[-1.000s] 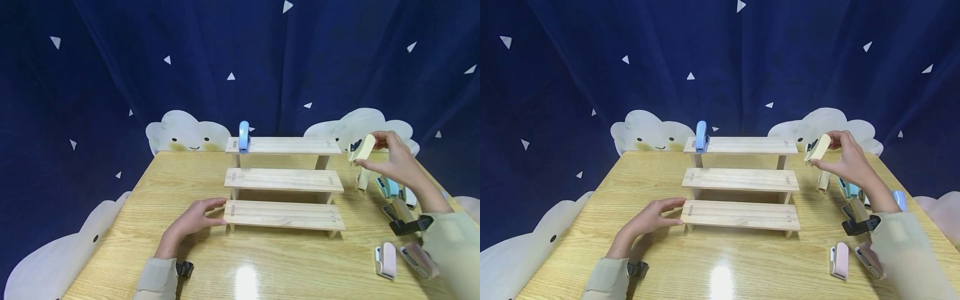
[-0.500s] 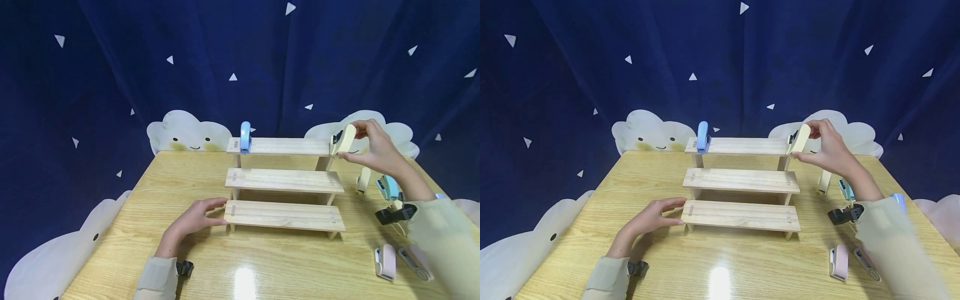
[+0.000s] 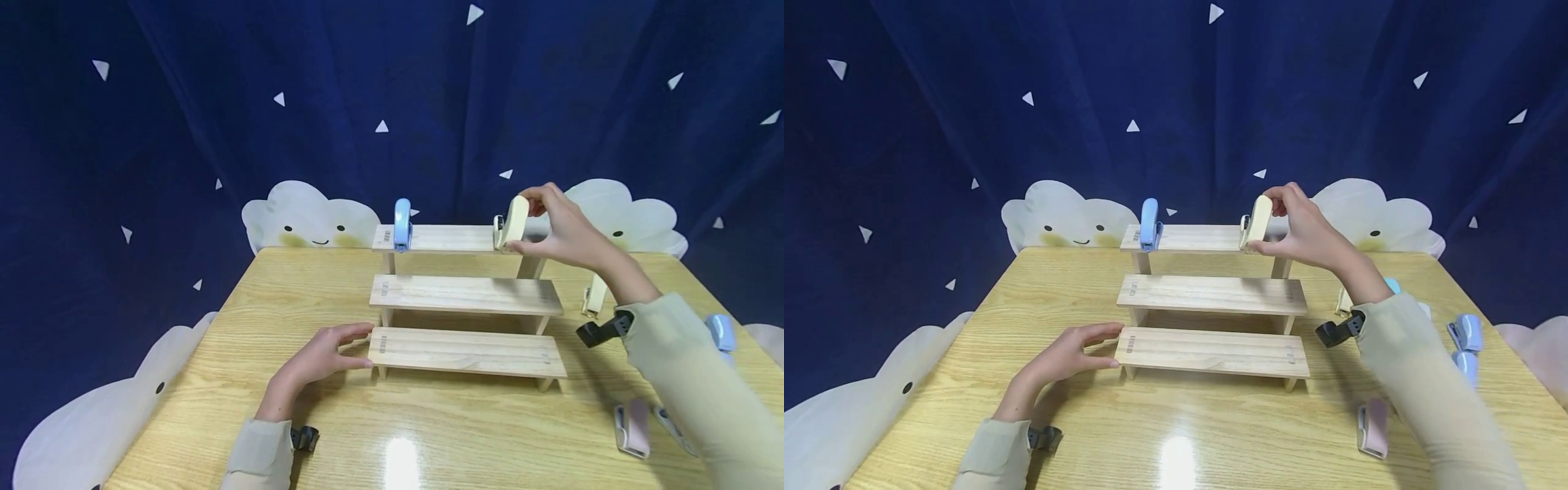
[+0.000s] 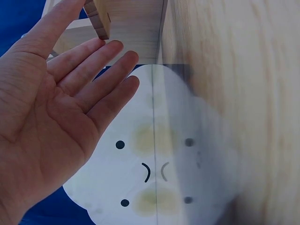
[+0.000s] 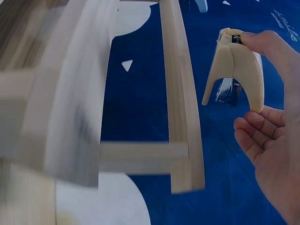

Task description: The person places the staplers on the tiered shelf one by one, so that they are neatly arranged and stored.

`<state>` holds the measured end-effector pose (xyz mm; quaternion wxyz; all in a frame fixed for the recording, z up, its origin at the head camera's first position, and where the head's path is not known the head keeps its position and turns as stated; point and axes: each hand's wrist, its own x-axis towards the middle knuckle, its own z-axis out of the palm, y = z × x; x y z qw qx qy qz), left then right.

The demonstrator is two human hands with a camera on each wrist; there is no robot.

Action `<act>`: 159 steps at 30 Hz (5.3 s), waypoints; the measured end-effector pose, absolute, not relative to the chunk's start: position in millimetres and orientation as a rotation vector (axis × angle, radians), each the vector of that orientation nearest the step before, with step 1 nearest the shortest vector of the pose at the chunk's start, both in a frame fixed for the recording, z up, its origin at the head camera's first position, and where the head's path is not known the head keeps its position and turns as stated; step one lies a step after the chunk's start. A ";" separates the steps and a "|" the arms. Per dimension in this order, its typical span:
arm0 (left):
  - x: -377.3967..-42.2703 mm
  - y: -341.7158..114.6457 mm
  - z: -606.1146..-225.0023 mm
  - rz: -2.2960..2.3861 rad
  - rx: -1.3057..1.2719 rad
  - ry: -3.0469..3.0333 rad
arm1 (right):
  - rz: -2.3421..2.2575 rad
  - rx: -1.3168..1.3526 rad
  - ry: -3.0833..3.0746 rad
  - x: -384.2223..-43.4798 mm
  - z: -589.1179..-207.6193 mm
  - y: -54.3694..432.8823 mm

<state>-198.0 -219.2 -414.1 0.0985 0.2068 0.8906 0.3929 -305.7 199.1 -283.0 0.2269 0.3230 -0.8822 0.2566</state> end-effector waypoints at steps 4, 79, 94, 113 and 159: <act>-198.4 -218.5 -414.0 1.167 0.605 2.632 | 0.720 0.923 -2.430 -311.4 -281.0 186.0; -198.4 -217.8 -413.5 1.182 0.623 2.628 | 0.745 0.940 -2.637 -326.7 -270.4 152.7; -199.8 -218.4 -414.0 1.184 0.609 2.627 | 0.742 0.688 -2.576 -307.3 -287.0 235.3; -199.0 -218.6 -415.5 1.198 0.596 2.602 | 0.755 0.408 -2.804 -302.7 -352.6 312.1; -200.0 -218.8 -413.6 1.198 0.604 2.605 | 0.432 0.419 -3.005 -312.2 -410.7 340.5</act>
